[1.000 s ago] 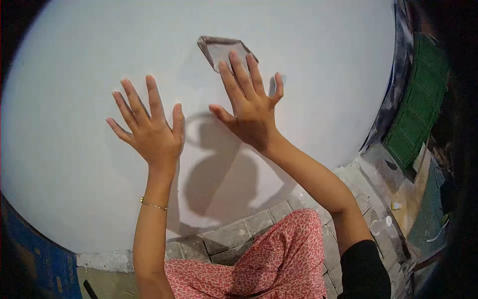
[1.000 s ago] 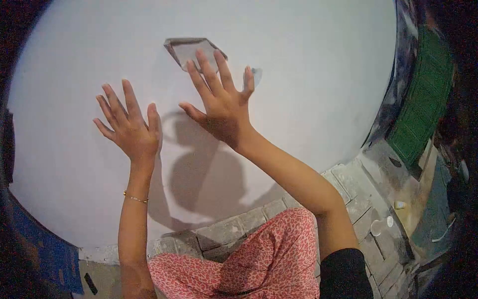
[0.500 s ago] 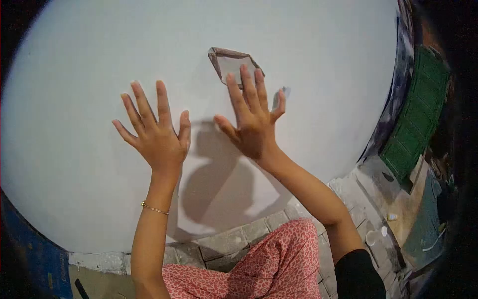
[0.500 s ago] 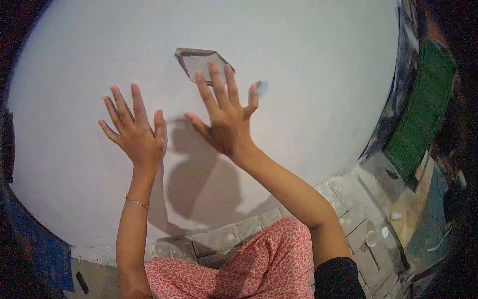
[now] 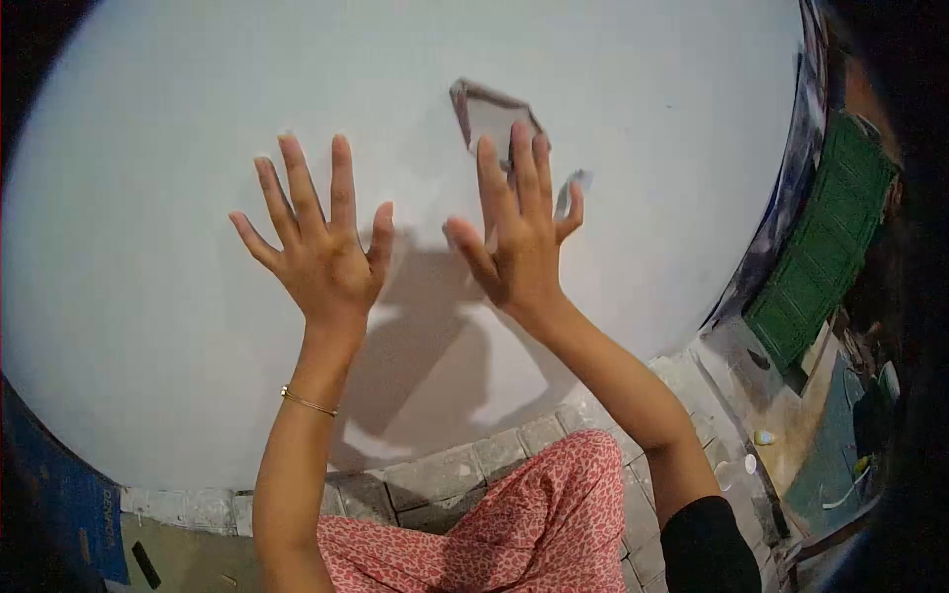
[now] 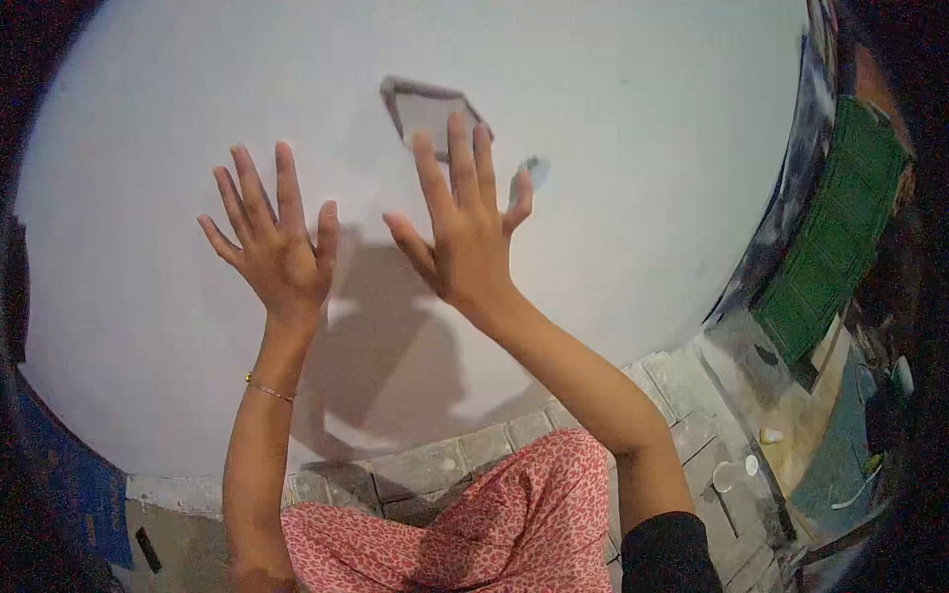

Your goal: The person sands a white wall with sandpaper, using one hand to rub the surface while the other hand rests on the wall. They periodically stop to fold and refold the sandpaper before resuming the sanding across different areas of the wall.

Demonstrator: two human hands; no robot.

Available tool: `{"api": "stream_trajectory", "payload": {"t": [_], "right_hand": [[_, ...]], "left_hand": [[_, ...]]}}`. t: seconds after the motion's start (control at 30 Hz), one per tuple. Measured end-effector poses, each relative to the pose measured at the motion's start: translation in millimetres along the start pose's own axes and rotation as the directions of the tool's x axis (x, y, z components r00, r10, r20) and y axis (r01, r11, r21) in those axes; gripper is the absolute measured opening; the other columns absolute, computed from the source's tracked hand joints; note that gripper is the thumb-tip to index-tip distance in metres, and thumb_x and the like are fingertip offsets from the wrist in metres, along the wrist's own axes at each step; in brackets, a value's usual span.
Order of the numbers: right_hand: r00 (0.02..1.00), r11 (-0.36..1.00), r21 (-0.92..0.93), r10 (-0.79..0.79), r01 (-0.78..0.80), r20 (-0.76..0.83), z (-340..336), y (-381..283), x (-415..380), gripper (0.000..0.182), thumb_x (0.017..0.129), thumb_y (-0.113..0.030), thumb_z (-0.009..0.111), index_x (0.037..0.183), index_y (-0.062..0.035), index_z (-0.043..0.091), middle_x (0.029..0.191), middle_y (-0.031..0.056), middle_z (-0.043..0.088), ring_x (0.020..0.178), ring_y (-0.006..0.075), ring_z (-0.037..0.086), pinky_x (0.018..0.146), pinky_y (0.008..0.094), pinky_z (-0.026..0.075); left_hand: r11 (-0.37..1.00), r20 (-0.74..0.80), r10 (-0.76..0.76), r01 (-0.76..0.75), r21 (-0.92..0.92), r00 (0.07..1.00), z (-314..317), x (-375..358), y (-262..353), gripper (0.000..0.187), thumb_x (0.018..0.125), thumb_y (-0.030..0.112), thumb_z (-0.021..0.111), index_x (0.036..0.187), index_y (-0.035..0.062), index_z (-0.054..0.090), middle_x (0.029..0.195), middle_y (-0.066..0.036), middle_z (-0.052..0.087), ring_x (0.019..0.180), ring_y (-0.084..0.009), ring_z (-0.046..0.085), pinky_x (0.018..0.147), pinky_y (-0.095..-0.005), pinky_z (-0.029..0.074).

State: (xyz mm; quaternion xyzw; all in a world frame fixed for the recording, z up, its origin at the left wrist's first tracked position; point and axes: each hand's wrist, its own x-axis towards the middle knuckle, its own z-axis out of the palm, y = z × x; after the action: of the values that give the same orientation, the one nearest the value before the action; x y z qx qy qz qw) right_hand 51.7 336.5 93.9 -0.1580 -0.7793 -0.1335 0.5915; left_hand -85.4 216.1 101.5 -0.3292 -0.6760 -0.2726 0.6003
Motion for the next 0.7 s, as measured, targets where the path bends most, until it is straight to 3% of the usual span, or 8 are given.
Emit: {"api": "stream_trajectory", "payload": {"t": [0.17, 0.33, 0.5, 0.63, 0.7], "right_hand": [[1.0, 0.997, -0.078, -0.024, 0.024, -0.001, 11, 5, 7, 0.068, 0.084, -0.046, 0.053, 0.139, -0.0115, 0.033, 0.147, 0.0177, 0.019, 0.136, 0.0315, 0.02, 0.101, 0.0536, -0.003], [0.999, 0.999, 0.034, 0.023, -0.021, -0.039, 1, -5, -2, 0.066, 0.085, -0.046, 0.052, 0.138, -0.0105, 0.035, 0.146, 0.0173, 0.022, 0.136, 0.0318, 0.018, 0.102, 0.0531, -0.003], [1.0, 0.999, -0.041, 0.014, -0.014, -0.013, 5, -2, 8, 0.067, 0.085, -0.047, 0.051, 0.138, -0.0101, 0.034, 0.146, 0.0195, 0.022, 0.136, 0.0338, 0.017, 0.101, 0.0532, -0.003], [1.0, 1.0, 0.01, 0.008, -0.007, -0.022, -2, -5, -1, 0.066, 0.086, -0.047, 0.05, 0.139, -0.011, 0.034, 0.146, 0.0179, 0.022, 0.136, 0.0327, 0.018, 0.102, 0.0525, -0.003], [1.0, 0.998, -0.064, -0.02, 0.02, -0.001, 1, -2, 1, 0.067, 0.086, -0.047, 0.05, 0.139, -0.0114, 0.033, 0.146, 0.0183, 0.022, 0.136, 0.0334, 0.017, 0.101, 0.0537, 0.0]], "left_hand": [[0.999, 0.043, -0.026, 0.028, -0.032, 0.999, 3, 0, 1, 0.055, 0.089, 0.052, 0.036, 0.139, 0.0275, 0.034, 0.148, -0.009, 0.021, 0.137, -0.0289, 0.016, 0.106, -0.0581, 0.0], [1.0, -0.003, -0.007, 0.007, -0.017, 1.0, -6, 2, -1, 0.057, 0.09, 0.053, 0.033, 0.141, 0.0255, 0.03, 0.149, -0.009, 0.016, 0.138, -0.0293, 0.012, 0.105, -0.0604, 0.002], [1.0, 0.024, -0.017, 0.017, -0.001, 1.0, 5, -2, -1, 0.057, 0.088, 0.055, 0.035, 0.139, 0.029, 0.033, 0.149, -0.007, 0.019, 0.138, -0.0275, 0.014, 0.106, -0.0578, 0.0], [1.0, 0.005, -0.016, 0.016, -0.01, 1.0, 0, 1, -2, 0.058, 0.088, 0.055, 0.036, 0.139, 0.0292, 0.033, 0.149, -0.007, 0.02, 0.138, -0.0273, 0.014, 0.106, -0.0581, 0.0], [0.999, 0.011, -0.013, 0.013, -0.029, 1.0, 3, -2, -2, 0.058, 0.088, 0.055, 0.036, 0.139, 0.0294, 0.032, 0.149, -0.007, 0.021, 0.138, -0.0274, 0.015, 0.106, -0.0581, 0.0]]}}
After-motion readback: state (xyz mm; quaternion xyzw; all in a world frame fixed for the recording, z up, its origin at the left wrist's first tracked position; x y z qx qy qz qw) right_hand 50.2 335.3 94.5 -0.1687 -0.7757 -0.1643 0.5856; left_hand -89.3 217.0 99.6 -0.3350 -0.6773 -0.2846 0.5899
